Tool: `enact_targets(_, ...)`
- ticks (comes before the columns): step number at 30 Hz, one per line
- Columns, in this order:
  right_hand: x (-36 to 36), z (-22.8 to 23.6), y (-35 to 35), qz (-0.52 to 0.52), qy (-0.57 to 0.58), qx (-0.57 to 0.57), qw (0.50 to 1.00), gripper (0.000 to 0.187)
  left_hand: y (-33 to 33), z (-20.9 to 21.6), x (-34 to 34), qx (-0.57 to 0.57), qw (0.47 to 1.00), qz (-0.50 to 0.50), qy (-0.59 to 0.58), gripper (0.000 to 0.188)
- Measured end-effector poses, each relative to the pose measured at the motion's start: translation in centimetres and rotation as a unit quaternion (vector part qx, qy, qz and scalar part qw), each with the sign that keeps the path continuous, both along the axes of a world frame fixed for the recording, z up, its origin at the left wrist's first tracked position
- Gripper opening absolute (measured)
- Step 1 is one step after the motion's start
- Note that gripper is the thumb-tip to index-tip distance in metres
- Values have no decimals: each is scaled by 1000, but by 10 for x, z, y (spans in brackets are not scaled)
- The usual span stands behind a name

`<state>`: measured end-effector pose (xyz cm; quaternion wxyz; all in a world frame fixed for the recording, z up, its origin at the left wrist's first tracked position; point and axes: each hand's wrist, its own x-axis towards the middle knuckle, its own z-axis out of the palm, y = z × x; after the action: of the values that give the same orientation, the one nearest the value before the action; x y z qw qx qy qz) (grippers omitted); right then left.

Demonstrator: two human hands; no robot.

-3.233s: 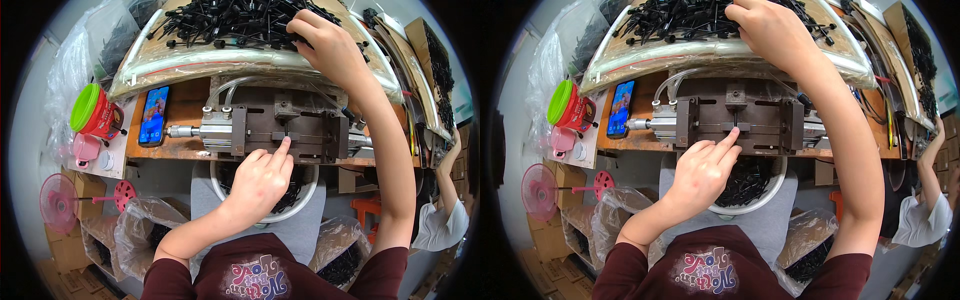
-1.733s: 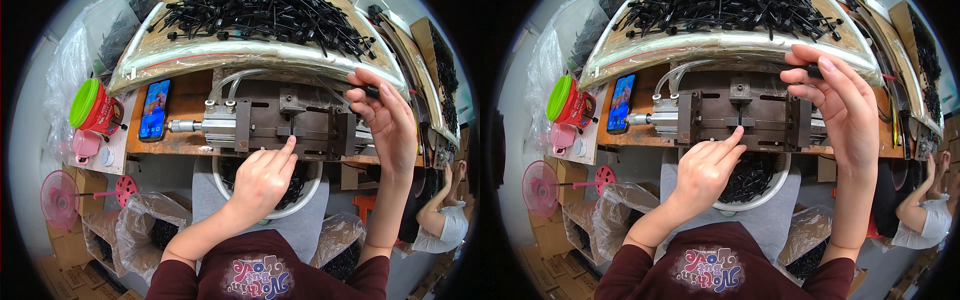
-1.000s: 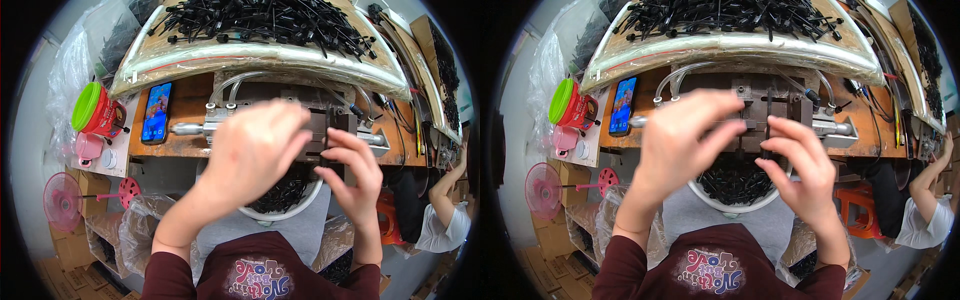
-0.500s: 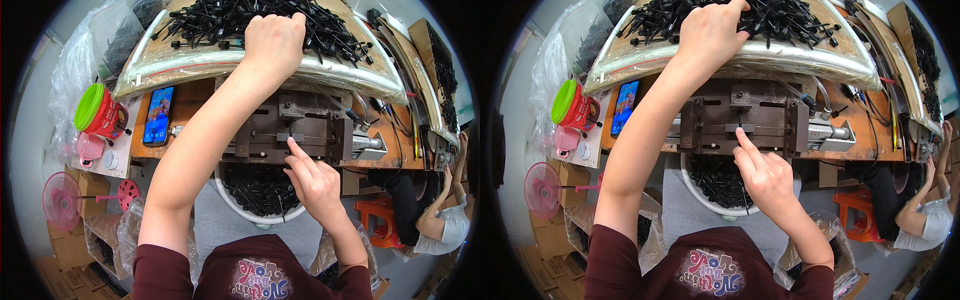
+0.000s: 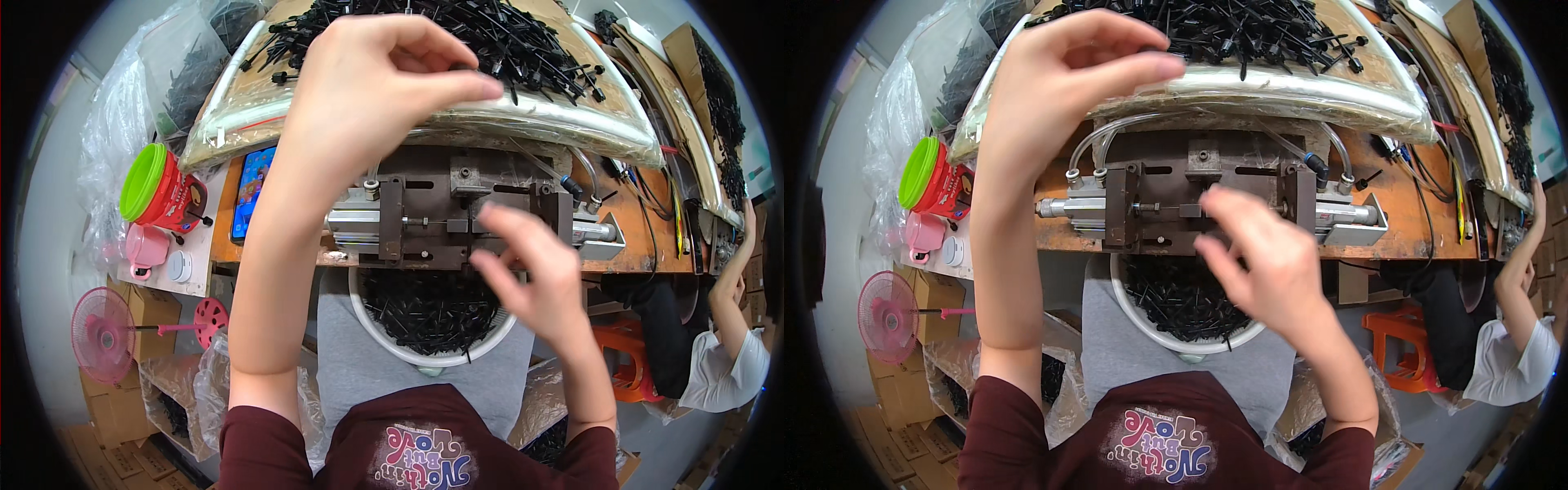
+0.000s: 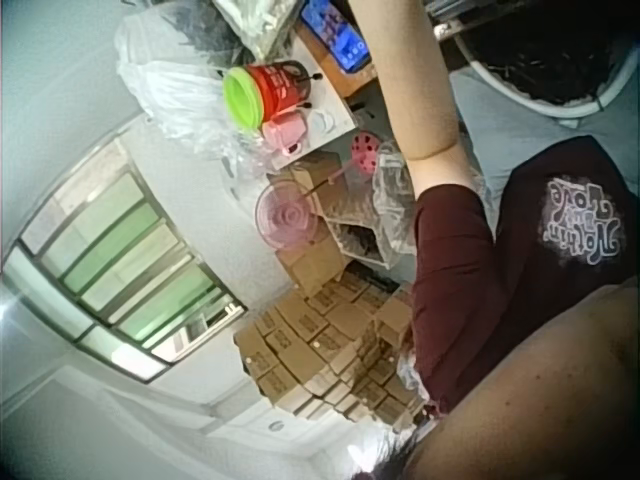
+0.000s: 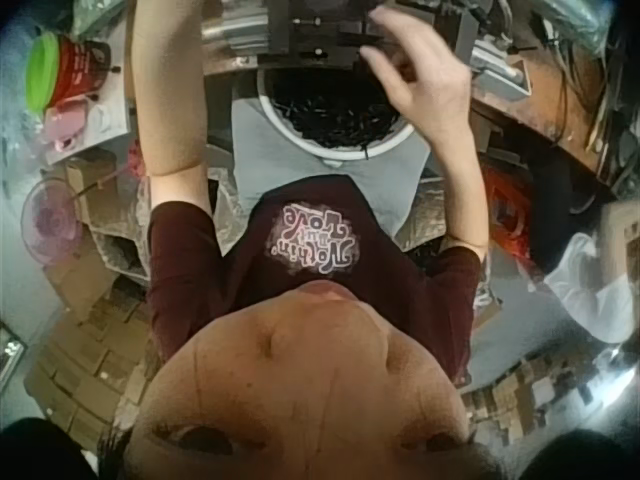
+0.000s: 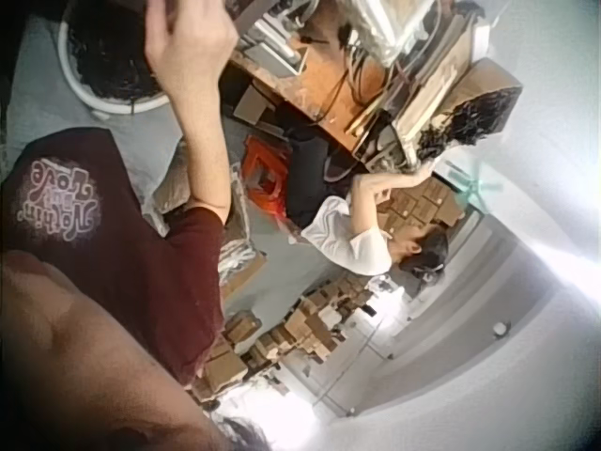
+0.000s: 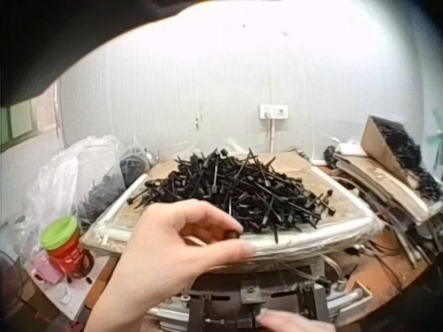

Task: The recorder uses a pneumatic press to assemble small black plastic components.

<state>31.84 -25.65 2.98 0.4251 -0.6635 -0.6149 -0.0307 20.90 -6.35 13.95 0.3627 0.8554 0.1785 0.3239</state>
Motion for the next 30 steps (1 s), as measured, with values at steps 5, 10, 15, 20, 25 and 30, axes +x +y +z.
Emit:
enact_targets(5, 43, 57, 43, -102, -80, 104, 986, 24, -46, -34, -33, -35, 994, -43, -96, 29)
enact_targets(10, 87, 87, 107, -90, -372, 95, 919, 22, -84, -77, -43, 62, 996, -50, -34, 27)
enact_targets(15, 107, 86, 144, -88, -490, -44, 866, 24, -101, -117, -45, 169, 985, -20, 19, 25)
enact_targets(20, 114, 84, 138, -55, -359, 24, 931, 17, -106, -136, -41, 225, 973, 1, 43, 25)
enact_targets(25, 129, 102, 132, -67, -186, 47, 979, 13, -103, -136, -35, 244, 967, 3, 74, 27)
enact_targets(30, 135, 125, 122, -74, 76, -21, 994, 18, -99, -137, -34, 227, 971, 5, 79, 28)
